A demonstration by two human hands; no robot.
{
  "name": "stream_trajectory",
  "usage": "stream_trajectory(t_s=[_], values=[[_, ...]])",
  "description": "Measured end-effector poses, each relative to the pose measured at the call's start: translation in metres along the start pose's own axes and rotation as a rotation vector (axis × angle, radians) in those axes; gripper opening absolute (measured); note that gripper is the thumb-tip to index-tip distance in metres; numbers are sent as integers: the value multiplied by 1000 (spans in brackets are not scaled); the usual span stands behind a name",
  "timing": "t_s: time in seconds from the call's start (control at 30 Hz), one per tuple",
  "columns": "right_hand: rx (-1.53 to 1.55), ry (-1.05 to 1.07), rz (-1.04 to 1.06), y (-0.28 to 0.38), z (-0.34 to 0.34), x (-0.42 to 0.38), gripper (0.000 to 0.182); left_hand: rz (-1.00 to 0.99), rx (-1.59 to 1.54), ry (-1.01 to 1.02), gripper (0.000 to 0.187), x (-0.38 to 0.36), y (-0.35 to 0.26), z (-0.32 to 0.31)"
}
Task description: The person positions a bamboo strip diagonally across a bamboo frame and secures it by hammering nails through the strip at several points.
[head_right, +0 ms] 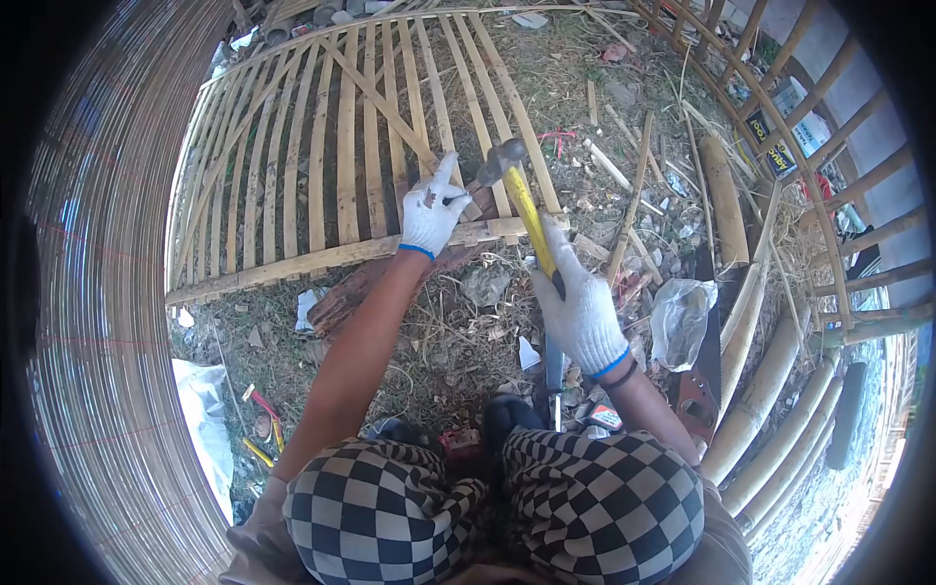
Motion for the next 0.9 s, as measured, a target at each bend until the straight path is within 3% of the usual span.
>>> stream_trajectory(t_s=[0.23, 0.4, 0.6, 0.7, 0.9], values=[[11, 73, -65, -11, -44, 17, 75, -14, -8, 9, 92, 0, 0, -1], [-101, 66, 8, -29, -76, 20, 70, 18, 55, 32, 92, 1, -2, -1], [-22, 38, -43, -10, -62, 26, 69, 31, 36, 44, 91, 1, -2, -3], [-126, 76, -3, -14, -80, 29, 69, 34, 51, 47, 91, 2, -1, -2], [-23, -98, 13, 5, -50, 27, 67, -4, 27, 24, 92, 0, 0, -3]])
Point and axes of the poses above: each hand's wrist, its own x-axis towards the middle knuckle, its own z-axis out of the back of the hand, y = z × x, the point moved 8 cm from there along x, towards the middle knuckle, and after that the axes turned 15 degrees about -x, right-handed, at the moved point
